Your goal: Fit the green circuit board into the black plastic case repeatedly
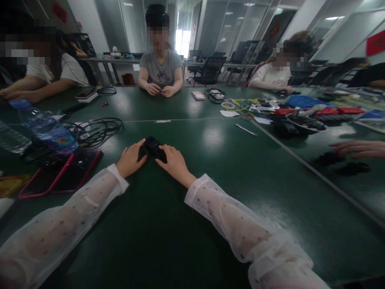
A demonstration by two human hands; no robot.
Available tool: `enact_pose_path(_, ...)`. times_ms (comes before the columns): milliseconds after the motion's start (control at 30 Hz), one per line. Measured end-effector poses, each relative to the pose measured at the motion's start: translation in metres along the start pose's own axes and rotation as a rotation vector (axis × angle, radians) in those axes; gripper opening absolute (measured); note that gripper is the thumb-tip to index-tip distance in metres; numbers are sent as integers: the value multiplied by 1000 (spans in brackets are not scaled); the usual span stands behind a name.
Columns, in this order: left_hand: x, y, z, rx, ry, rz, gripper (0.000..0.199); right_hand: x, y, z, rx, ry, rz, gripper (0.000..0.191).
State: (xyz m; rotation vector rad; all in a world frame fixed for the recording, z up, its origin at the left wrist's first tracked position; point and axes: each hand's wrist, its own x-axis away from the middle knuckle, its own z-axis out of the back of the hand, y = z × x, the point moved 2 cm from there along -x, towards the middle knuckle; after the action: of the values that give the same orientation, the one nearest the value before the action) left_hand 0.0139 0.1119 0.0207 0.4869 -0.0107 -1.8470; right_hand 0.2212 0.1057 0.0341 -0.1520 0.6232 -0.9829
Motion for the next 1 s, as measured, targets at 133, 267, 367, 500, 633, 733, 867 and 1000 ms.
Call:
enact_pose_path(133, 1, 0, 0, -8, -2, -4, 66, 1, 0, 1, -18, -12, -3, 46)
enact_pose_path(267, 2, 1, 0, -25, -4, -5, 66, 2, 1, 0, -38, -15, -4, 48)
enact_pose_path(367, 2, 1, -1, -35, -11, -7, 66, 2, 2, -1, -41, -9, 17, 51)
enact_pose_path(500, 2, 0, -2, -42, -9, -3, 66, 2, 0, 0, -31, 0, 44, 59)
enact_pose_path(633, 2, 1, -2, -46, -1, -3, 66, 1, 0, 0, -14, -30, 48, 57)
enact_pose_path(733, 3, 2, -1, -49, 1, -1, 66, 1, 0, -1, -9, -34, 53, 56)
enact_pose_path(867, 2, 4, 1, -39, -9, 6, 66, 2, 0, -1, -22, -26, 50, 56)
enact_pose_path(1000, 1, 3, 2, -14, -11, 7, 65, 2, 0, -1, -21, -13, 50, 55)
